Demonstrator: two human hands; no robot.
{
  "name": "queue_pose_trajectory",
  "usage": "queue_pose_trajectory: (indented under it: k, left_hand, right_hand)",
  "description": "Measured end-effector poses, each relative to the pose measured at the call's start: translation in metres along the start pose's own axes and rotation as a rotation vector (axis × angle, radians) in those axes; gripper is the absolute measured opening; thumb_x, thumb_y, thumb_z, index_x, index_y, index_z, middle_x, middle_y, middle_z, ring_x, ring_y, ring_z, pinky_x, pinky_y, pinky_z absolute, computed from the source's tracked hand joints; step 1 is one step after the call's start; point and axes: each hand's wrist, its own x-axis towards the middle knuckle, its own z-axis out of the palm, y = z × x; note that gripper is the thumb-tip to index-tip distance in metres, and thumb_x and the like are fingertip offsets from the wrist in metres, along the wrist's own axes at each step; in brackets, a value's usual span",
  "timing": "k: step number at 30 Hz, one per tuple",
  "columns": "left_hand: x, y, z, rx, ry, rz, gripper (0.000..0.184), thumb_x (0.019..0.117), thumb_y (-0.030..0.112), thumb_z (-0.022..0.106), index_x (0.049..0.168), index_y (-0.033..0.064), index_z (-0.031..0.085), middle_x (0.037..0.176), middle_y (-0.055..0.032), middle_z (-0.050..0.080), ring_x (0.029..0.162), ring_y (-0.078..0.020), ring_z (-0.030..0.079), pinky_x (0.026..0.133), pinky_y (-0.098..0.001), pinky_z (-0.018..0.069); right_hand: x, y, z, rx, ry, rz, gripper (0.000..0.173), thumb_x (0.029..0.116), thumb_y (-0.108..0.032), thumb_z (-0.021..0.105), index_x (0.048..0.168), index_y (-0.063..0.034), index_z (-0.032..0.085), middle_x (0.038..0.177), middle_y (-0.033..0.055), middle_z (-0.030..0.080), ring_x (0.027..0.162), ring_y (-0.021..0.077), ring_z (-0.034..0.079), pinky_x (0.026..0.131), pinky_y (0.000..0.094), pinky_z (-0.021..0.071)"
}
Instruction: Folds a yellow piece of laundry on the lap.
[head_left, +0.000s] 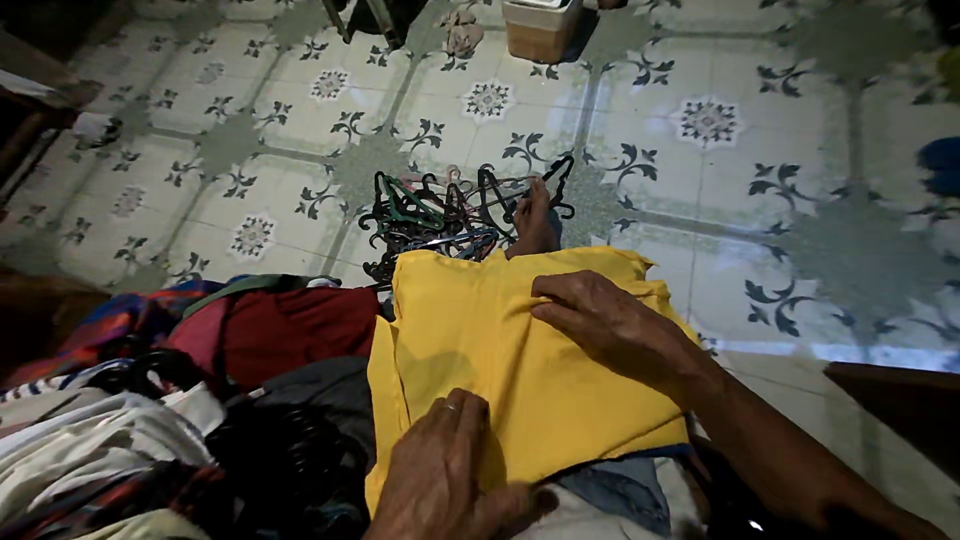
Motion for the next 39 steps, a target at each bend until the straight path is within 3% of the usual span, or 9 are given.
queue_pose_trajectory:
  k: [5,8,11,14,20,25,32,36,39]
  left_hand:
    - [-0.008,-0.017,0.02,0.111,0.128,0.201,0.107,0.0591,0.03,0.092,0.152,0.0091,0.045,0.154,-0.0264,0.044,0.134,-0.0449,0.052,0.103,-0.059,0.0476]
    - [-0.006,-0.029,0.025,0.115,0.277,0.222,0.07,0.0759,0.004,0.07,0.144,0.0075,0.056,0.139,-0.0174,0.062,0.12,-0.0356,0.065,0.095,-0.0499,0.0557]
    - [-0.004,-0.034,0.025,0.038,0.508,0.123,0.053,0.0848,-0.001,0.053,0.137,-0.0015,0.062,0.091,-0.0152,0.075,0.069,-0.0269,0.072,0.061,-0.0392,0.0582]
    - [-0.006,-0.045,0.02,-0.081,0.518,0.079,0.058,0.087,-0.004,0.05,0.144,0.0007,0.055,0.116,-0.0174,0.072,0.09,-0.0217,0.073,0.076,-0.0322,0.0586]
    - [-0.025,-0.08,0.013,-0.33,0.144,0.192,0.033,0.0947,0.011,0.056,0.117,0.0235,0.076,0.134,-0.0117,0.065,0.116,-0.0139,0.066,0.093,-0.0289,0.0558]
    - [-0.026,-0.083,0.0,-0.478,0.063,0.177,0.043,0.103,0.04,0.054,0.085,0.0066,0.074,0.085,-0.0018,0.07,0.081,0.0025,0.062,0.073,-0.0142,0.0507]
    - [-0.037,-0.081,-0.005,-0.257,-0.216,-0.065,0.019,0.0849,0.001,0.068,0.102,0.0089,0.07,0.075,-0.007,0.07,0.062,-0.0239,0.068,0.057,-0.0475,0.0567]
    - [-0.018,-0.073,-0.025,-0.153,-0.418,-0.177,0.014,0.0929,0.009,0.067,0.105,0.0061,0.073,0.082,-0.0152,0.071,0.075,-0.0354,0.07,0.068,-0.0592,0.0547]
    - [0.007,-0.073,-0.044,-0.117,-0.205,-0.217,0.022,0.0988,0.019,0.061,0.105,0.0005,0.071,0.084,-0.0181,0.07,0.076,-0.0351,0.069,0.07,-0.0587,0.055]
  right_hand:
    - [0.001,0.017,0.004,0.103,0.105,0.125,0.033,0.1081,-0.031,0.049,0.103,-0.0039,0.066,0.081,0.0097,0.061,0.076,0.0204,0.059,0.072,0.0421,0.0499]
    - [0.004,0.023,0.001,0.113,0.077,0.116,0.032,0.1072,-0.032,0.051,0.099,-0.0046,0.065,0.077,0.0067,0.057,0.071,0.0167,0.055,0.067,0.0379,0.0469]
    - [0.002,0.024,-0.006,0.107,0.013,0.101,0.032,0.1049,-0.033,0.056,0.1,-0.0029,0.065,0.078,0.0084,0.058,0.072,0.0175,0.056,0.069,0.0384,0.0465]
    - [-0.002,0.029,-0.013,0.118,-0.045,0.106,0.03,0.1026,-0.033,0.06,0.105,-0.0038,0.067,0.086,0.0095,0.064,0.08,0.018,0.06,0.075,0.0405,0.0487]
    - [-0.009,0.038,-0.02,0.038,-0.041,0.074,0.018,0.1007,-0.02,0.063,0.104,-0.004,0.069,0.085,0.009,0.066,0.078,0.0178,0.061,0.074,0.0396,0.0504]
    - [-0.008,0.023,0.006,-0.125,0.134,-0.095,0.022,0.1003,-0.011,0.059,0.116,-0.001,0.071,0.105,0.0183,0.07,0.099,0.0333,0.068,0.088,0.0527,0.0542]
    - [-0.02,0.006,0.073,-0.42,0.371,-0.497,0.045,0.1072,-0.04,0.042,0.146,-0.0229,0.057,0.154,0.0104,0.051,0.146,0.0326,0.043,0.118,0.061,0.03]
    - [-0.022,0.01,0.074,-0.282,0.099,-0.443,0.046,0.1049,-0.036,0.049,0.144,-0.0135,0.059,0.155,0.015,0.049,0.147,0.0361,0.041,0.121,0.0607,0.0253]
    - [-0.013,0.009,0.033,-0.066,0.189,-0.311,0.039,0.1054,-0.027,0.05,0.129,-0.0033,0.069,0.14,0.0159,0.062,0.134,0.0316,0.056,0.116,0.0464,0.0406]
